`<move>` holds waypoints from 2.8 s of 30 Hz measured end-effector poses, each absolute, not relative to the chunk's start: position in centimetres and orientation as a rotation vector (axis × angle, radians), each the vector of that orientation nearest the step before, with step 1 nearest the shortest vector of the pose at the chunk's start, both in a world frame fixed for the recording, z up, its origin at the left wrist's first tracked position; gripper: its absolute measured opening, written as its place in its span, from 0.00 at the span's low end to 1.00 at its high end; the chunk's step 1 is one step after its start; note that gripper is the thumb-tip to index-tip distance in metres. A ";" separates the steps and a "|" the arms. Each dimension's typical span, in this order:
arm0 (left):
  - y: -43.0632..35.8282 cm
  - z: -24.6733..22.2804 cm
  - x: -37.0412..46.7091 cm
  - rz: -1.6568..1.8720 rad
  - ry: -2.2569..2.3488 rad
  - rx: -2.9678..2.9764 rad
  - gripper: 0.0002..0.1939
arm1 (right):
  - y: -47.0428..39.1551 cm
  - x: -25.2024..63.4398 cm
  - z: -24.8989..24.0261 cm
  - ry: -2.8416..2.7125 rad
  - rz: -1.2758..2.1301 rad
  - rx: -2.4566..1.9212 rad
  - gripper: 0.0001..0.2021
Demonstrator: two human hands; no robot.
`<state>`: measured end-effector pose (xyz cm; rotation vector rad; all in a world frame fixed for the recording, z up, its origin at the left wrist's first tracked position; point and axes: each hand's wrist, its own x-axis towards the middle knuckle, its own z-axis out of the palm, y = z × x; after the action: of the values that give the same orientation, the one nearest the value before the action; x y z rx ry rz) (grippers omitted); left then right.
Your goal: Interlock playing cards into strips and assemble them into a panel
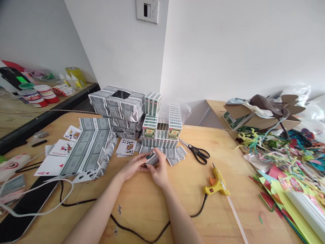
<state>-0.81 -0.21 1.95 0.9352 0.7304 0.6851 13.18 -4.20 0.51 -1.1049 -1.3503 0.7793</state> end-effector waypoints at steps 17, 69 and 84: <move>0.4 1.4 -1.1 0.846 0.734 1.220 0.32 | -3.1 13.7 -0.5 -1.088 1.058 -1.165 0.25; -0.1 0.7 -0.8 0.994 0.924 1.912 0.29 | -2.7 15.3 0.3 -0.728 1.516 -1.000 0.11; 0.0 0.7 -1.0 0.982 0.969 1.950 0.29 | -2.9 14.7 0.2 -0.828 1.435 -1.047 0.12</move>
<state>-1.00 -0.01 0.72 1.9503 0.9687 0.9821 14.67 -2.91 0.15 -1.0471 -0.8279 1.4347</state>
